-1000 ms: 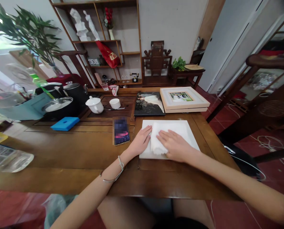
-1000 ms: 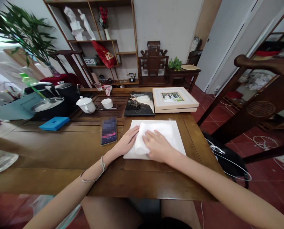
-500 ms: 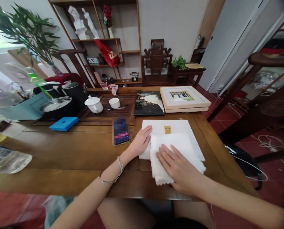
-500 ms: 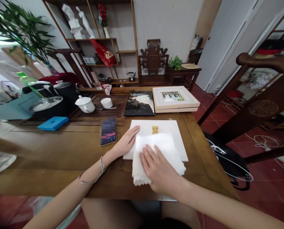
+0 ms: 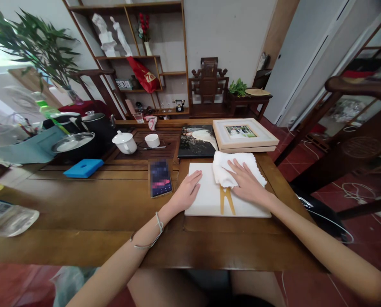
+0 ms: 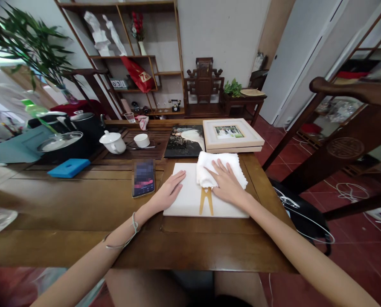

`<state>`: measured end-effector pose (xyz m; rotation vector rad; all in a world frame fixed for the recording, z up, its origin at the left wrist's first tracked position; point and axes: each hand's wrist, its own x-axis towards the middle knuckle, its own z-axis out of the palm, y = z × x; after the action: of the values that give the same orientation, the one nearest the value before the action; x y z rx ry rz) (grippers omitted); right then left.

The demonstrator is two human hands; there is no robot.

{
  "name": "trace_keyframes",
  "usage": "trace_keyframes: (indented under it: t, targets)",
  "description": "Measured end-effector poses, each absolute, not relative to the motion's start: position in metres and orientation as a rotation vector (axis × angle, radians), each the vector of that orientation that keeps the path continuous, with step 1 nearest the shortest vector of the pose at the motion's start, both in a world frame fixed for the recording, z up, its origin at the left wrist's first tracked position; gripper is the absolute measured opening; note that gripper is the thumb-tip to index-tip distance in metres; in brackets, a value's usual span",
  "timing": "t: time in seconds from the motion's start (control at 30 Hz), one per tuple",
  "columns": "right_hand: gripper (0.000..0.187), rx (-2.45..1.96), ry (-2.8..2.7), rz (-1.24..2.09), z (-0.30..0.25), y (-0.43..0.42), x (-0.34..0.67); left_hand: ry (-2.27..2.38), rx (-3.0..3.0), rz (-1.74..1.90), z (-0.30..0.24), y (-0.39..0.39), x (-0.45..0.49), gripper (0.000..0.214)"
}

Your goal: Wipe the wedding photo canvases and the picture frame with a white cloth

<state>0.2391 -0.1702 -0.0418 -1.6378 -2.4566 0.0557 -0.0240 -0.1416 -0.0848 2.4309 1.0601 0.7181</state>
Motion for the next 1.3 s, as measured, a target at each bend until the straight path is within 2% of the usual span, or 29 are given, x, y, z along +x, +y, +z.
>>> trace_keyframes:
  t: [0.2, 0.3, 0.47, 0.63, 0.73, 0.9, 1.1, 1.2, 1.3]
  targets:
    - [0.097, -1.507, -2.573, 0.005, -0.041, -0.273, 0.234, 1.061, 2.419, 0.706, -0.082, -0.144, -0.023, 0.045]
    - [0.102, -1.438, -2.601, 0.018, -0.04, -0.307, 0.235, 1.066, 2.413, 0.698, -0.081, -0.145, -0.023, 0.045]
    - [0.087, -1.46, -2.546, 0.103, -0.039, -0.269, 0.25, 1.07, 2.411, 0.692, -0.08, -0.144, -0.023, 0.045]
    - [0.086, -1.653, -2.501, 0.163, -0.032, -0.187, 0.263, 1.059, 2.422, 0.675, -0.08, -0.143, -0.024, 0.045]
    - [0.082, -1.71, -2.487, 0.102, -0.031, -0.166, 0.265, 1.05, 2.426, 0.692, -0.08, -0.143, -0.024, 0.045]
    - [0.086, -1.655, -2.547, 0.002, -0.034, -0.211, 0.262, 1.057, 2.417, 0.696, -0.079, -0.144, -0.024, 0.045]
    - [0.107, -1.467, -2.691, 0.038, -0.025, -0.31, 0.26, 1.074, 2.412, 0.685, -0.077, -0.146, -0.024, 0.045]
    - [0.107, -1.446, -2.728, 0.094, -0.022, -0.31, 0.264, 1.073, 2.414, 0.677, -0.077, -0.146, -0.024, 0.045]
    - [0.1, -1.483, -2.692, 0.129, -0.026, -0.27, 0.271, 1.075, 2.416, 0.677, -0.078, -0.145, -0.024, 0.045]
